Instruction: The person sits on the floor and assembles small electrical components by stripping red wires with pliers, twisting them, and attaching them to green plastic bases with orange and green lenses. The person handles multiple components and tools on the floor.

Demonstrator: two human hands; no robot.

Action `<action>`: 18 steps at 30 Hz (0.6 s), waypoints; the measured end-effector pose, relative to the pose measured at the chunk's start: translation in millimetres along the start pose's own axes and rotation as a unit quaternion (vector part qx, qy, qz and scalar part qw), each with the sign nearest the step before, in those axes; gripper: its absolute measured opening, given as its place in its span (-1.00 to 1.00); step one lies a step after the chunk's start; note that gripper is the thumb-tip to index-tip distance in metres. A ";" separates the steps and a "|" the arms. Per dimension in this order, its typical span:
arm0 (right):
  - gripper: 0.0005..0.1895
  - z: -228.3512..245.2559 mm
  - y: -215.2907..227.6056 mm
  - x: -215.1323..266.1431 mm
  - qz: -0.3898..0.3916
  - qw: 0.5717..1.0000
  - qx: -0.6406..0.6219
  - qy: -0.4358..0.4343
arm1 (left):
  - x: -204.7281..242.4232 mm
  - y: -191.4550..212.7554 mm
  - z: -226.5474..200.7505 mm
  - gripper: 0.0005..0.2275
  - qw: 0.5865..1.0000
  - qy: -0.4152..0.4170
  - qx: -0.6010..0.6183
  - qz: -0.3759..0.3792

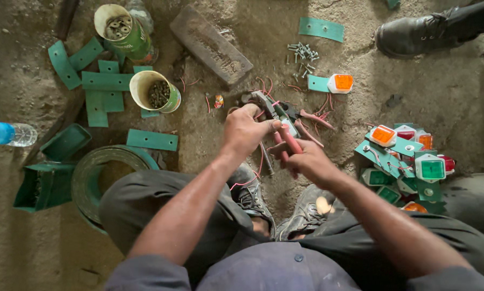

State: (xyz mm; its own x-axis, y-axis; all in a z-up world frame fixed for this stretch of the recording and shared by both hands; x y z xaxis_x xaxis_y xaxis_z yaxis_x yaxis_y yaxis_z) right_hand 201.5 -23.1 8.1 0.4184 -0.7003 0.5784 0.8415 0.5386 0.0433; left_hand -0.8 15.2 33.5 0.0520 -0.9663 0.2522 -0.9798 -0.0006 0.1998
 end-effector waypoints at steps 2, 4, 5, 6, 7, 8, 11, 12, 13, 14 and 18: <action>-0.62 2.6 -13.7 3.3 0.007 0.994 -0.105 0.013 | 0.0 -4.2 0.7 -0.73 0.999 0.013 -0.015 -0.029; -0.56 -0.6 -28.0 4.1 -0.007 0.977 -0.196 -0.080 | 0.0 -6.2 4.5 -0.74 0.999 0.017 -0.002 -0.046; -0.52 -4.6 -36.8 2.5 -0.016 0.962 -0.240 -0.126 | -0.6 -7.2 5.0 -0.73 0.996 -0.014 -0.041 -0.072; -0.55 -8.1 -46.5 -2.2 -0.022 0.957 -0.267 -0.115 | -1.6 -8.1 4.9 -0.72 0.991 -0.045 -0.080 -0.098; -0.59 -12.0 -53.3 -10.8 -0.029 0.950 -0.292 -0.102 | -4.1 -9.1 3.1 -0.71 0.982 -0.078 -0.118 -0.125; -0.62 -17.8 -56.2 -19.6 -0.035 0.944 -0.317 -0.088 | -4.0 -9.1 1.0 -0.74 0.972 -0.129 -0.140 -0.134; -0.72 -37.0 -63.9 -51.2 0.244 0.783 -0.570 0.052 | 11.0 1.4 -1.9 -0.80 0.931 -0.269 -0.192 -0.155; -0.70 -51.9 -57.8 -60.6 0.188 0.822 -0.536 0.026 | 18.4 5.7 -3.7 -0.82 0.918 -0.311 -0.194 -0.153; -0.67 -65.4 -47.4 -69.7 0.127 0.856 -0.500 0.005 | 23.0 9.2 -7.6 -0.82 0.903 -0.356 -0.194 -0.145; -0.63 -79.3 -42.3 -77.2 0.064 0.884 -0.462 -0.018 | 24.0 16.1 -9.9 -0.82 0.919 -0.326 -0.167 -0.147; -0.51 -136.7 -34.7 -73.2 -0.135 0.964 0.125 -0.193 | 11.4 38.5 -15.4 -0.85 0.970 -0.216 -0.028 -0.109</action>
State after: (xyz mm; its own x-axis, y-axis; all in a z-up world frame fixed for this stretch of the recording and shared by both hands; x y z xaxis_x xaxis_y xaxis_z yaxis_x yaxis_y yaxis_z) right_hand 188.3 -54.7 -147.1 -0.0036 -0.6314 0.7755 0.7727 0.4905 0.4029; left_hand -34.9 8.2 58.6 0.1601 -0.9623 -0.2198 -0.9418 -0.2156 0.2579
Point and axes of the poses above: each hand's wrist, its own x-axis away from the middle knuckle, its own y-axis out of the back of the hand, z = x × y, the point moved 2 cm from there along -x, towards the middle knuckle, and after that the axes turned 8 degrees about x, right-handed, at the moved point
